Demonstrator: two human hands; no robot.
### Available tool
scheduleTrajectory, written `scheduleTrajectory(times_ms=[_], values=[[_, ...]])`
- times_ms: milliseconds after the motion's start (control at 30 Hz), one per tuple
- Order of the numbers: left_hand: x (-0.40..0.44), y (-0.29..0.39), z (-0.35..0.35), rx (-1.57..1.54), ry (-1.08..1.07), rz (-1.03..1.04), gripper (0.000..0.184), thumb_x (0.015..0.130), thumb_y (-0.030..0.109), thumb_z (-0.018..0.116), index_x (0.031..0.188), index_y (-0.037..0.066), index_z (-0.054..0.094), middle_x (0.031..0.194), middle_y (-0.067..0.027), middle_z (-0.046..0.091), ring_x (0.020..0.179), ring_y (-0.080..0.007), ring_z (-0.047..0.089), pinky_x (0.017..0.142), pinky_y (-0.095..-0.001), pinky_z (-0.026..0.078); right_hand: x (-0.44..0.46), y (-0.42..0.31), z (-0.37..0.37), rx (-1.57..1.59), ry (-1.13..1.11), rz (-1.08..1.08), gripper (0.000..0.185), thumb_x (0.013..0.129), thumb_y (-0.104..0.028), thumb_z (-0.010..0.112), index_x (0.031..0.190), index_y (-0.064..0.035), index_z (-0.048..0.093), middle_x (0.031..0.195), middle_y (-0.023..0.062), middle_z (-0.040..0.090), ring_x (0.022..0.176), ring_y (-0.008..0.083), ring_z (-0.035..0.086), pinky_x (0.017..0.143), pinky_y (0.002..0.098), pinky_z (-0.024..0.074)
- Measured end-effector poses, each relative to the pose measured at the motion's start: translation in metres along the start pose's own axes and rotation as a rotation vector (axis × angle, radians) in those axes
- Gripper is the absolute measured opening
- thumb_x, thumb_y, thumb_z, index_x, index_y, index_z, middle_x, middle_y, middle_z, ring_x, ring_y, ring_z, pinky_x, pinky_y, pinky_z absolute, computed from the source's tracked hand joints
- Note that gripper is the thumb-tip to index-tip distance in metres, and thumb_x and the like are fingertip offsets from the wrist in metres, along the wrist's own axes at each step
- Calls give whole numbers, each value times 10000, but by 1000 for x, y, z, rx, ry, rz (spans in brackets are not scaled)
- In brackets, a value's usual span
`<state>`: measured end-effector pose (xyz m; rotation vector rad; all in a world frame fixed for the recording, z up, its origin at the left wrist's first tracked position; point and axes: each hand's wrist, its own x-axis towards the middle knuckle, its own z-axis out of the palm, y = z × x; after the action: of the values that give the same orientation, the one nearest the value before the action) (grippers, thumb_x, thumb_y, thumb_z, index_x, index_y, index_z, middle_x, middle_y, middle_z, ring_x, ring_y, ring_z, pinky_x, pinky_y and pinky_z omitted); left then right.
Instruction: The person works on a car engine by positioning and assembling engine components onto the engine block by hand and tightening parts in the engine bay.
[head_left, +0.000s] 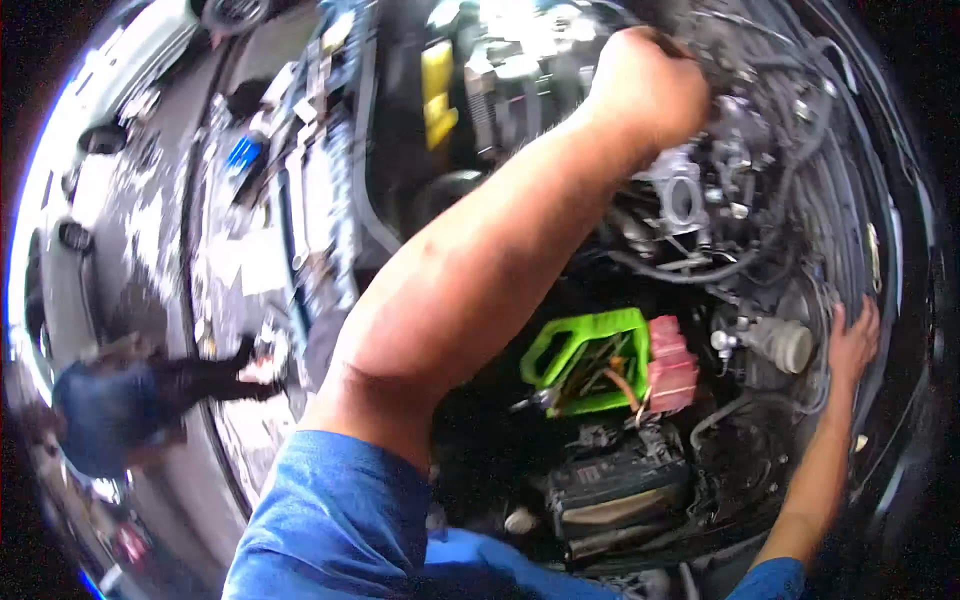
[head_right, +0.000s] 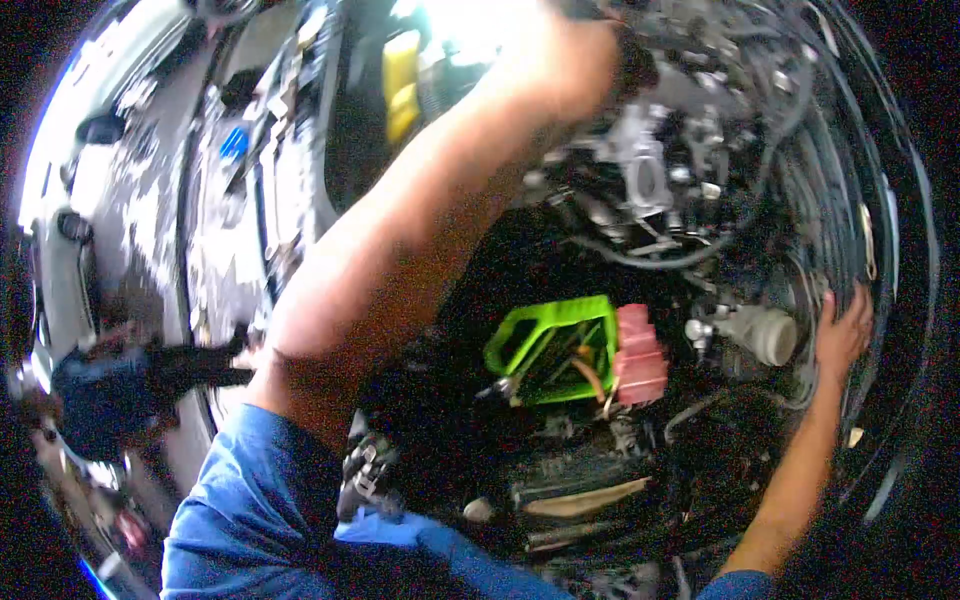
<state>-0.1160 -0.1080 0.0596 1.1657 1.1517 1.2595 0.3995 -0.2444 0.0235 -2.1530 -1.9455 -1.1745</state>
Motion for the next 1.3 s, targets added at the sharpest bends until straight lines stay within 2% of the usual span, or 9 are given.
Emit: scheduleTrajectory(times_ms=[267,300,367,400,500,600,800,1000,1300], values=[[-217,44,-255,-335,136,112,116,867,51,601,947,-27,572,782,-128,669,658,-196,661,589,-292,535,51,-4,-43,71,-772,-4,725,925,-520,542,1431,-28,375,1443,239,399,1318,392,402,1091,450,318],[-229,36,-327,-495,-341,116,422,848,237,640,1198,64,479,1126,-142,540,1000,-265,536,849,-386,432,52,-15,-53,185,-654,-56,702,934,-509,534,1427,-32,386,1446,233,398,1320,387,401,1088,445,321],[-286,38,-396,-329,-241,168,417,855,237,635,1202,67,477,1135,-141,542,1003,-265,538,857,-383,435,49,-77,-115,361,-495,-94,647,949,-470,533,1418,-42,410,1454,225,395,1327,372,399,1090,423,321],[-329,48,-393,-11,334,189,107,881,51,592,955,-22,568,799,-126,674,666,-195,666,605,-285,540,34,-118,-156,491,-506,-178,619,957,-419,546,1426,-43,398,1464,214,389,1342,343,391,1094,410,312],[-425,41,-463,95,526,-9,104,862,60,588,923,-24,587,825,-111,670,670,-160,643,614,-273,516,-44,-222,-277,975,-853,-181,522,909,-134,600,1398,-54,436,1317,162,544,1198,254,529,1040,371,380],[-525,-10,-511,176,800,-124,188,799,100,623,942,-22,621,785,-60,638,666,-117,577,612,-251,465,-119,-288,-366,935,-1031,-426,385,818,-93,661,1189,-41,573,1101,103,626,1002,207,585,912,341,452],[-756,-136,-534,224,1102,-659,167,783,104,600,861,-34,654,676,-59,613,583,-136,571,540,-280,463,-225,-308,-430,549,-1187,-732,462,727,-264,799,1042,5,594,901,173,671,821,310,661,758,390,524],[-945,-171,-468,-298,1239,-894,123,808,54,529,688,66,545,606,-38,528,490,-142,522,398,-275,362,-302,-291,-468,413,-1023,-781,576,738,-294,784,1172,14,564,1160,209,581,1163,383,485,970,447,417],[-1049,-235,-477,-249,1181,-1199,69,830,54,531,793,56,590,655,-53,570,506,-157,548,407,-278,393,-405,-301,-468,397,-731,-648,720,826,-398,692,1361,-3,417,1394,240,404,1344,406,319,1117,554,199]])
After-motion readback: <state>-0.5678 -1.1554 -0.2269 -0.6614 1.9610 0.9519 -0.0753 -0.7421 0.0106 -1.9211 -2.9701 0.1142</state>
